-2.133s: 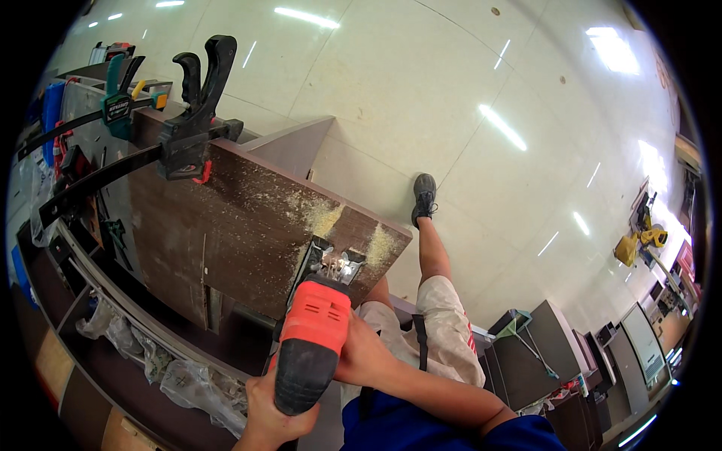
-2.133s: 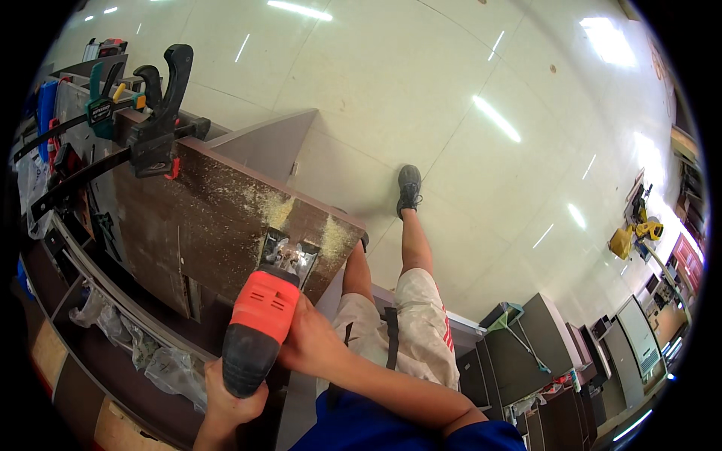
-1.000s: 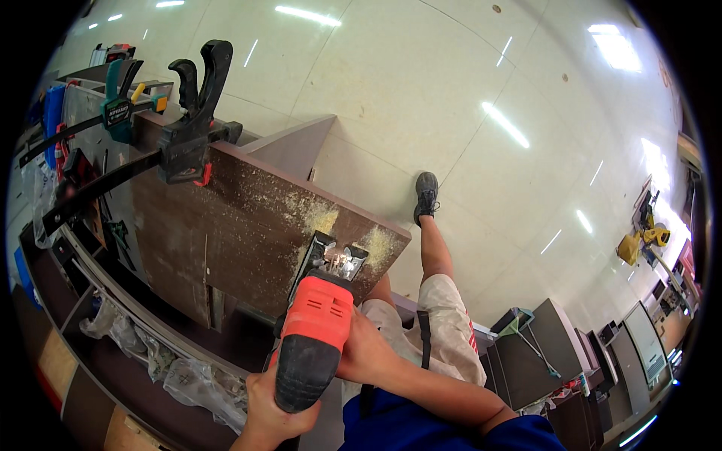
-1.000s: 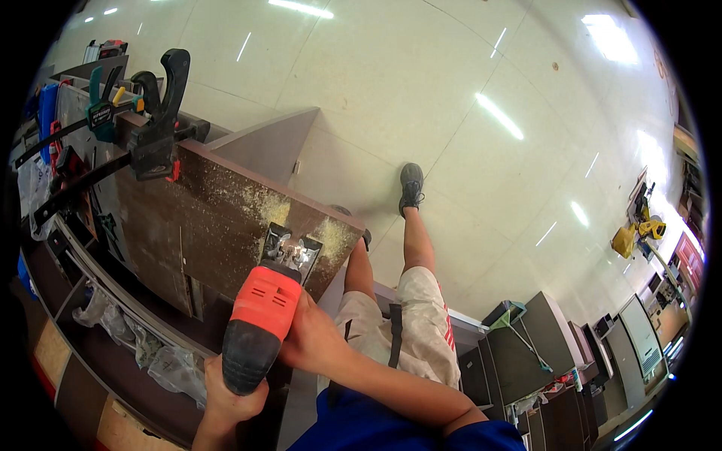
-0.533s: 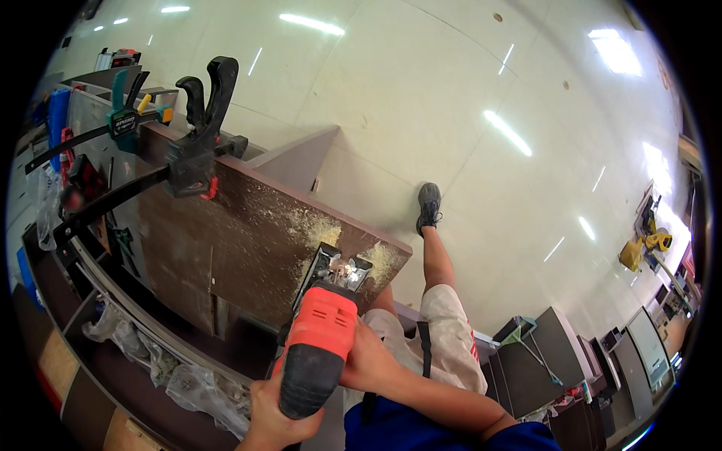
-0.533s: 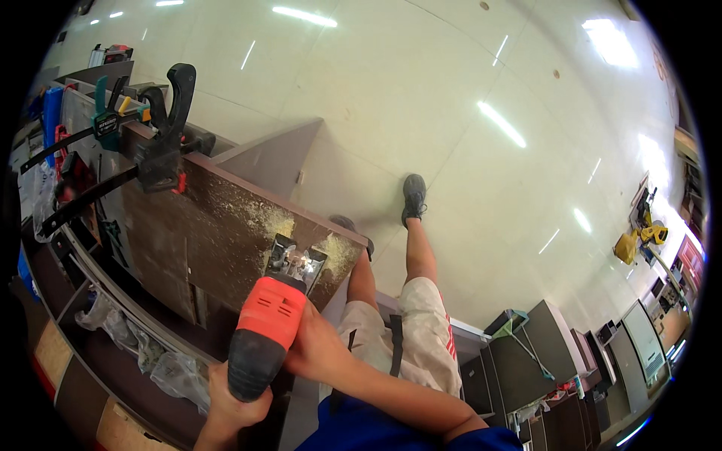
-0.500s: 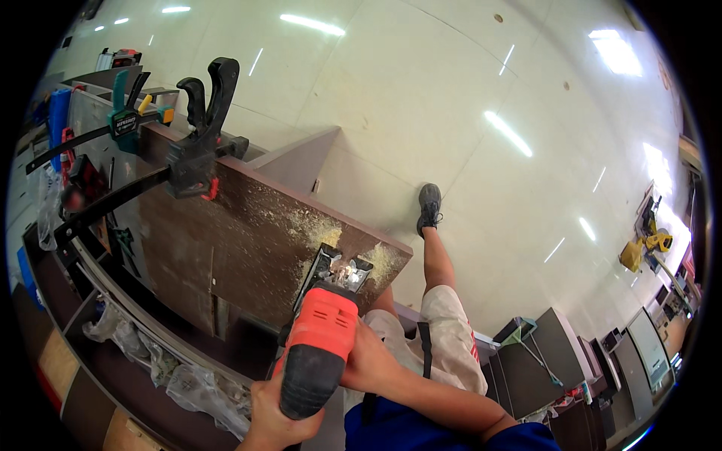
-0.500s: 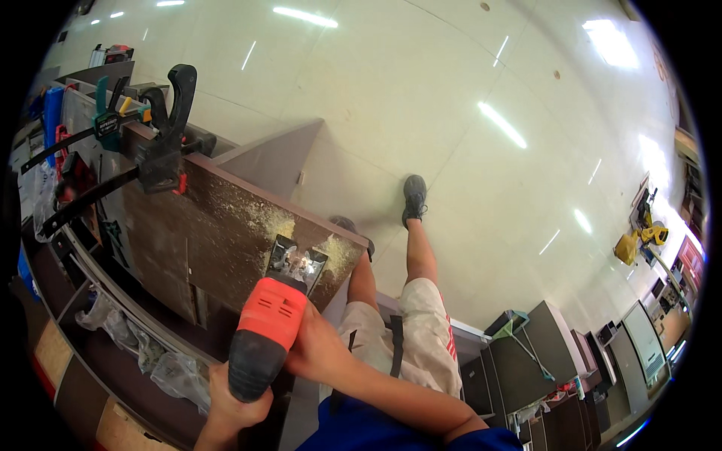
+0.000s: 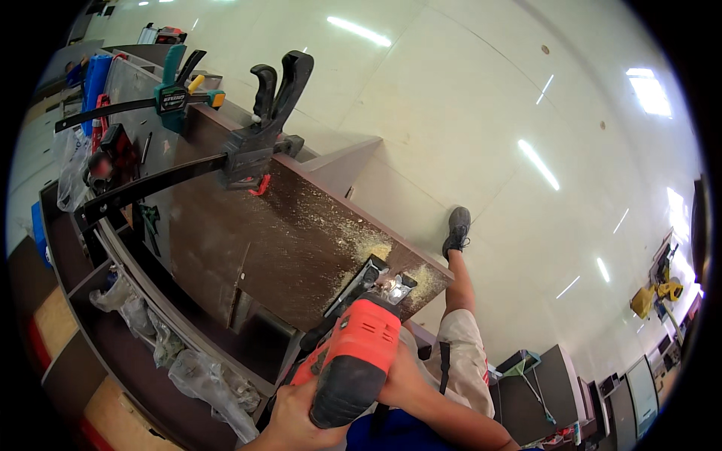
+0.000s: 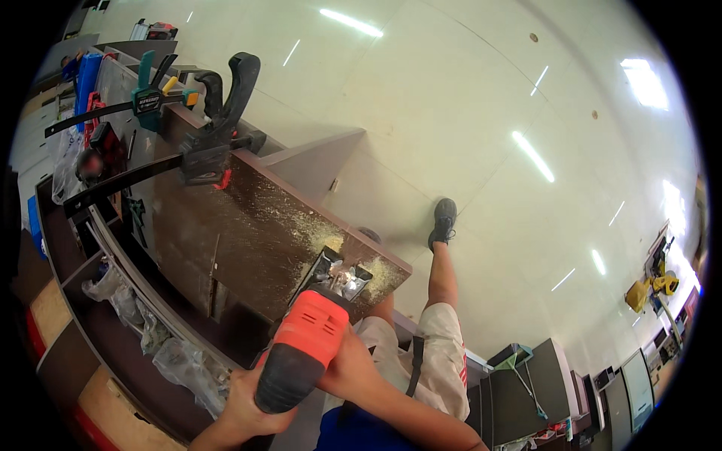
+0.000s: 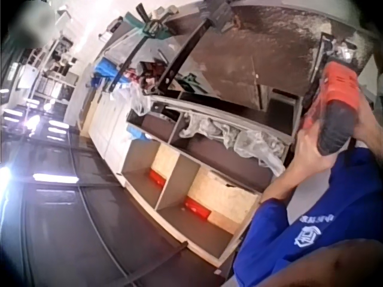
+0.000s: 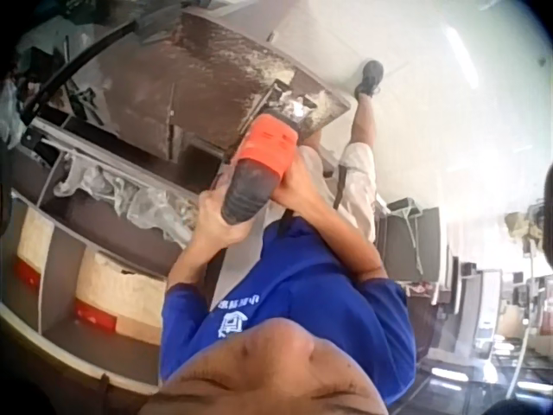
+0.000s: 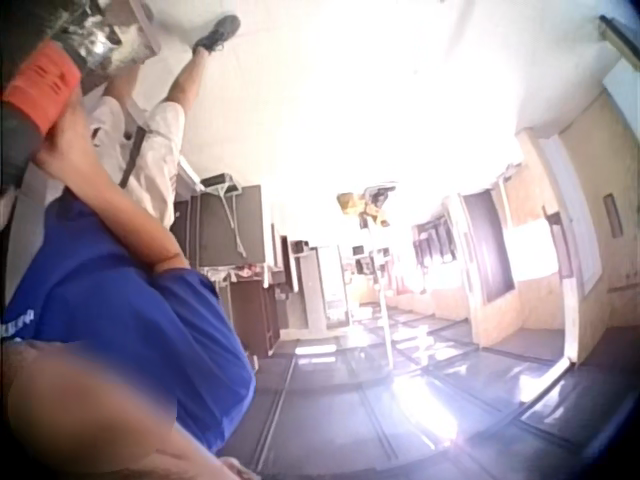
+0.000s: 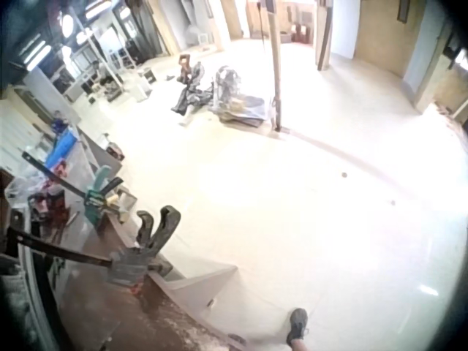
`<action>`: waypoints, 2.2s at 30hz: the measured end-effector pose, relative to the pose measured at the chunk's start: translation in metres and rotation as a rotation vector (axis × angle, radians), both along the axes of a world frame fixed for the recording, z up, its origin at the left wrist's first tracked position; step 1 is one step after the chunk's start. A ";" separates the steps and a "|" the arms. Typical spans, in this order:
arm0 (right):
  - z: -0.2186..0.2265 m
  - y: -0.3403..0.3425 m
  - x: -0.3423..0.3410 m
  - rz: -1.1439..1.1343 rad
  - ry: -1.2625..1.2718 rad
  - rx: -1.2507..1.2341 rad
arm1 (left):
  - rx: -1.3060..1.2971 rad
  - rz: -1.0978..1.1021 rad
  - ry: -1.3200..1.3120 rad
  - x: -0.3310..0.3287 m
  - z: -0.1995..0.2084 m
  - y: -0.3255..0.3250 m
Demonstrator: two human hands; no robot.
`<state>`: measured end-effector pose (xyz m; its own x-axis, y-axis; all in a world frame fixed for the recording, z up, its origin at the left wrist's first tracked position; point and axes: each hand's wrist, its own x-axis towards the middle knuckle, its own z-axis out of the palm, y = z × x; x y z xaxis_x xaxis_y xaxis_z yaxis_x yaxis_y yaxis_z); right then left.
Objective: The person uses a jigsaw to cut a rectangular piece of wood clamped to a workbench. They guide the tool along a marked line, producing sawdust as the cut progresses.
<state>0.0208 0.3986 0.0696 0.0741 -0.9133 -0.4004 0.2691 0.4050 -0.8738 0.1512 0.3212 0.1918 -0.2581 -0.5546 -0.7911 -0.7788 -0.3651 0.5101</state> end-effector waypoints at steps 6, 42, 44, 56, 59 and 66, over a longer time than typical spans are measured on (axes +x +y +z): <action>-0.002 -0.011 -0.007 0.007 -0.015 -0.054 | -0.020 -0.032 -0.009 0.001 0.001 -0.002; -0.005 0.013 -0.010 0.145 -0.069 0.134 | 0.054 0.011 0.004 0.004 0.004 -0.005; -0.001 0.009 -0.011 0.128 -0.096 0.169 | 0.054 0.014 0.002 0.003 0.003 -0.004; 0.000 0.013 -0.014 0.161 -0.107 0.232 | 0.070 0.021 -0.007 0.000 0.004 -0.008; 0.001 0.011 -0.015 0.152 -0.131 0.261 | 0.044 0.018 0.020 -0.001 0.002 -0.008; -0.007 0.018 -0.013 0.151 -0.081 0.193 | 0.069 0.003 0.026 -0.003 0.003 -0.012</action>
<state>0.0081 0.4165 0.0622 0.2425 -0.7967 -0.5536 0.2591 0.6031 -0.7544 0.1483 0.3091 0.1943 -0.2773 -0.4997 -0.8206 -0.7647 -0.4024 0.5034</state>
